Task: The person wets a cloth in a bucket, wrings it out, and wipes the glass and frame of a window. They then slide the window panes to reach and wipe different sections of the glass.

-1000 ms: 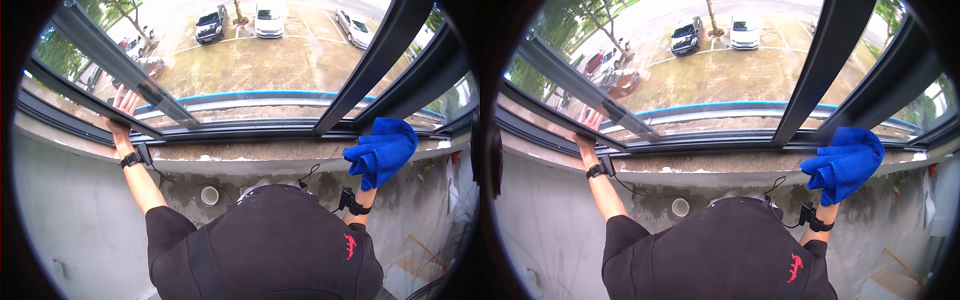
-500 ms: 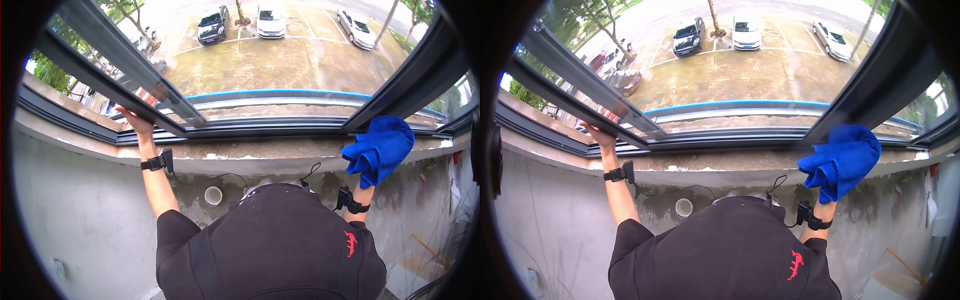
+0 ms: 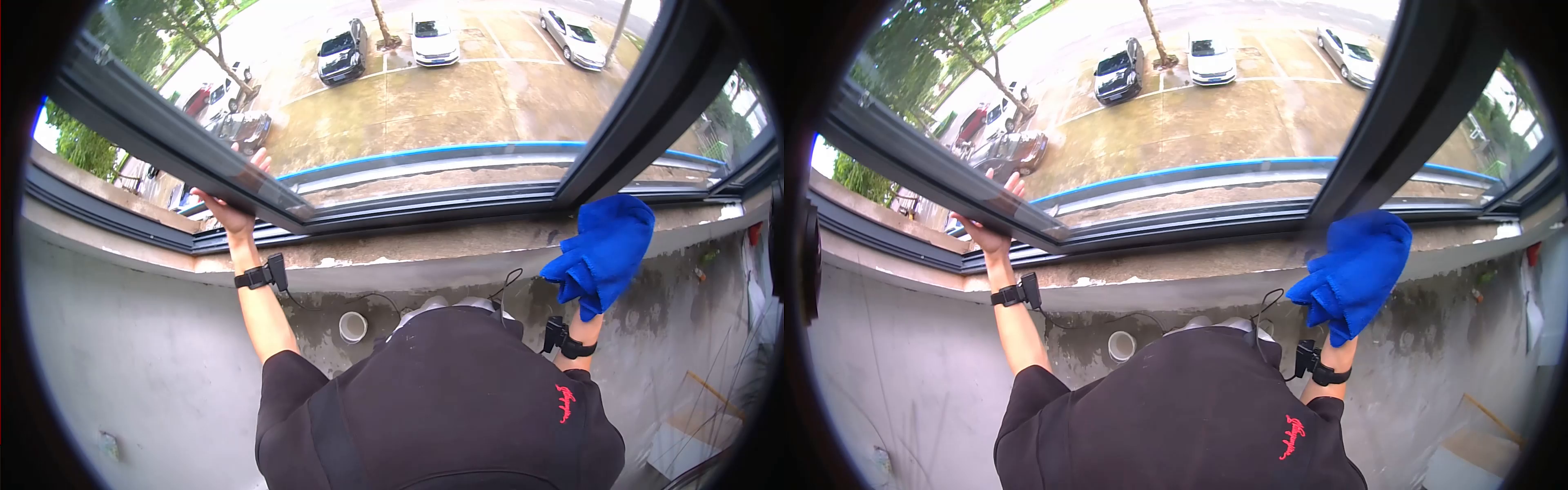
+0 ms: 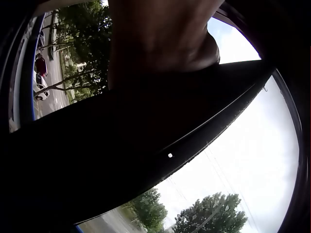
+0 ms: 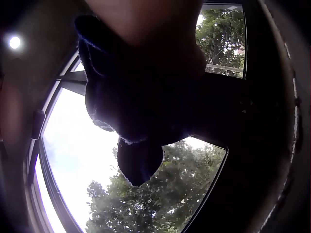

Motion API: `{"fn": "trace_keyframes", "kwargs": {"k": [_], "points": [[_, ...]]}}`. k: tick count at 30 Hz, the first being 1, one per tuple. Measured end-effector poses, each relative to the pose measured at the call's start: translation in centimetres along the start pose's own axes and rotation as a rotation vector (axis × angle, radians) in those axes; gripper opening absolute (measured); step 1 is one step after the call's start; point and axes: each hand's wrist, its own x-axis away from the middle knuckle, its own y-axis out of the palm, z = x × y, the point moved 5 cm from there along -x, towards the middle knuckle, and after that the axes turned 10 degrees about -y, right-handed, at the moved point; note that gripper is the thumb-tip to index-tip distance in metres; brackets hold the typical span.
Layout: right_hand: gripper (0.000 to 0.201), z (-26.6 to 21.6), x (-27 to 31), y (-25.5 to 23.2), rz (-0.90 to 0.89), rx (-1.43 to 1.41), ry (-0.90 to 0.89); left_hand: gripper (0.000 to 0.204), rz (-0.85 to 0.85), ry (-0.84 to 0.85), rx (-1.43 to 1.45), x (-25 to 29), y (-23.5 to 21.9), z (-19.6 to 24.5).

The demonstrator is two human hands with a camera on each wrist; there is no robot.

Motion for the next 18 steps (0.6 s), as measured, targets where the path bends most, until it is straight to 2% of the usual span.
{"fn": "trace_keyframes", "kwargs": {"k": [4,9,11,13,16,17,18], "points": [[0.025,-0.3,-1.0,-0.6,-0.019,-0.007,0.063,0.123,-0.066,-0.097,0.087,0.0,1.5,-0.3],[0.024,0.1,-2.5,1.0,-0.128,0.026,0.189,0.115,0.045,-0.075,0.025,0.3,1.6,-0.6],[0.024,0.2,-2.7,2.5,-0.200,0.065,0.238,0.113,0.033,-0.070,0.000,0.1,1.1,-0.7],[0.024,0.6,-2.0,4.5,-0.280,0.122,0.282,0.106,-0.075,-0.057,0.015,0.1,0.5,-1.1],[0.023,1.4,0.6,8.1,-0.473,0.323,0.234,0.104,0.021,-0.096,0.064,1.3,-0.4,-2.5],[0.022,1.9,1.9,9.3,-0.548,0.401,0.199,0.103,0.074,-0.127,0.094,1.7,-1.8,-3.5],[0.021,2.6,3.4,10.5,-0.669,0.543,0.105,0.099,0.123,-0.050,0.003,1.6,-4.7,-5.6]]}}
